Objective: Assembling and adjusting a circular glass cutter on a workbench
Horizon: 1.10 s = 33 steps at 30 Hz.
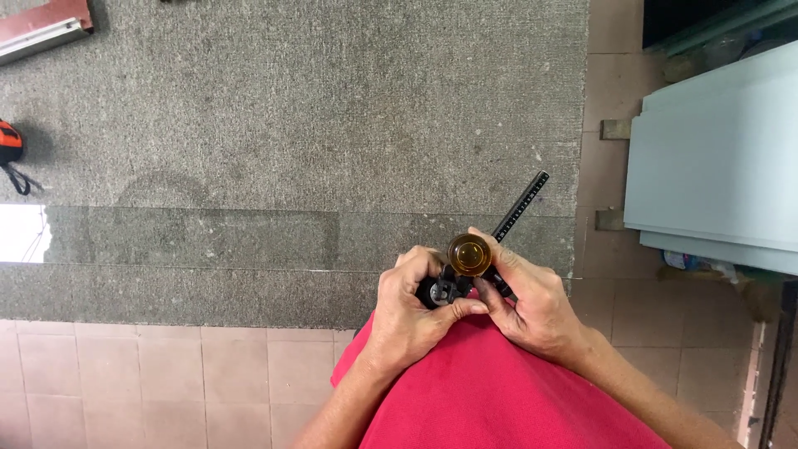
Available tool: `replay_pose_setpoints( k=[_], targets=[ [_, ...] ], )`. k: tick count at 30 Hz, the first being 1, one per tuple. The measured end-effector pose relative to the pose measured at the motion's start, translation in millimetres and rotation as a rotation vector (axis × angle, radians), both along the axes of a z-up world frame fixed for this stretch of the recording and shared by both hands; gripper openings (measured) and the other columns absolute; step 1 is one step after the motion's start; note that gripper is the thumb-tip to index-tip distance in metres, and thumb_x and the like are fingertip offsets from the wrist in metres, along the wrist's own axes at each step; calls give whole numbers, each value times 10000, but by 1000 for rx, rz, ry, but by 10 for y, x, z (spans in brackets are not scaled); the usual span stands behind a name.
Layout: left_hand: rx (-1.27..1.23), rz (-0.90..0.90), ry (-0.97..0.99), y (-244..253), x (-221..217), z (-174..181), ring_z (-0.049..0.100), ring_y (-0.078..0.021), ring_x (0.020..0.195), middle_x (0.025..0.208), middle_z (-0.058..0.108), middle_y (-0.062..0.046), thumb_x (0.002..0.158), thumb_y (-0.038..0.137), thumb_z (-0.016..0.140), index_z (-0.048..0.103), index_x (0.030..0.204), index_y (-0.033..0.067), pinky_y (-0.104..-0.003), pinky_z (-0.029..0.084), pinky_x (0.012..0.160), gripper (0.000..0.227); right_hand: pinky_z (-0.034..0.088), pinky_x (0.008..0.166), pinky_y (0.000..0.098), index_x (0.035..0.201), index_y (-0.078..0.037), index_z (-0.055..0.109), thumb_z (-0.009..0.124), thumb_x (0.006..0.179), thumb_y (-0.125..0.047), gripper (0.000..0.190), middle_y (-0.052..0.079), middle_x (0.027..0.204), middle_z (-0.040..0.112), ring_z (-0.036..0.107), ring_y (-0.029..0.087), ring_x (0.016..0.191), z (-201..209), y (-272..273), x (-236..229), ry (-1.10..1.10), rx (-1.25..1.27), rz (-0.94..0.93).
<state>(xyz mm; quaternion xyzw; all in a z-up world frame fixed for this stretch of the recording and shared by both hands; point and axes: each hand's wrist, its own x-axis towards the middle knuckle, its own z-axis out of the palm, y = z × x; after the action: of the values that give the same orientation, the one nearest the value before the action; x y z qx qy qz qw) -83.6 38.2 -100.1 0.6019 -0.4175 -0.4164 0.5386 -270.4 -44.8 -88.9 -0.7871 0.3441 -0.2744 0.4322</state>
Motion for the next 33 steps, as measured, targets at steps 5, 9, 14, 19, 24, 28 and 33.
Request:
replay_pose_setpoints(
  k=[5, 9, 14, 19, 24, 28, 33],
  targets=[
    [18, -1, -15, -13, -7, 5, 788, -322, 933, 905, 797, -89, 675, 226, 1088, 693, 808, 95, -412, 576, 913, 438, 693, 875, 576, 1507, 76, 652, 750, 968, -15, 556, 308, 1292, 803, 804, 488, 1124, 46, -29, 36, -11, -11, 3],
    [-21, 2, -41, -20, -4, -47, 769, -328, 916, 885, 777, -97, 677, 245, 1088, 657, 803, 86, -411, 563, 919, 476, 707, 818, 534, 1555, 47, 618, 739, 981, -63, 597, 273, 1286, 802, 834, 454, 1037, -36, -46, 2, 11, -47, 34],
    [-24, -14, -269, -27, -21, 34, 715, -230, 972, 1025, 753, -42, 758, 481, 972, 510, 855, 149, -396, 513, 876, 577, 639, 805, 390, 1673, -106, 435, 697, 1066, -249, 677, 111, 1405, 662, 750, 225, 930, 97, -96, -119, 257, -41, 129],
    [8, 33, -314, -22, 14, 0, 694, -231, 1005, 1065, 739, -47, 707, 449, 1026, 457, 842, 138, -384, 532, 855, 663, 689, 963, 371, 1561, -5, 442, 818, 951, -302, 775, 224, 1367, 649, 772, 254, 1099, 104, -72, -259, 34, -72, -33],
    [39, 22, -270, -28, 18, 42, 699, -221, 1044, 1088, 755, -17, 716, 475, 1006, 469, 833, 156, -386, 528, 872, 635, 684, 910, 347, 1433, 11, 532, 819, 963, -306, 635, 201, 1264, 673, 736, 258, 1048, 91, -67, -228, 35, -150, -26],
    [21, 38, -255, -24, 26, 65, 706, -210, 1034, 1078, 753, -18, 716, 440, 1019, 493, 842, 161, -372, 541, 869, 608, 668, 863, 330, 1332, 8, 555, 818, 971, -287, 535, 157, 1170, 696, 700, 253, 1031, 104, -72, -192, 23, -225, -37],
    [-11, 46, -247, -36, 31, 85, 723, -221, 1079, 1094, 768, -32, 754, 448, 990, 515, 849, 159, -376, 549, 908, 564, 625, 719, 306, 1132, 20, 687, 692, 1062, -269, 297, 107, 963, 725, 729, 203, 794, 84, -106, -200, 101, -178, -32]
  ],
)
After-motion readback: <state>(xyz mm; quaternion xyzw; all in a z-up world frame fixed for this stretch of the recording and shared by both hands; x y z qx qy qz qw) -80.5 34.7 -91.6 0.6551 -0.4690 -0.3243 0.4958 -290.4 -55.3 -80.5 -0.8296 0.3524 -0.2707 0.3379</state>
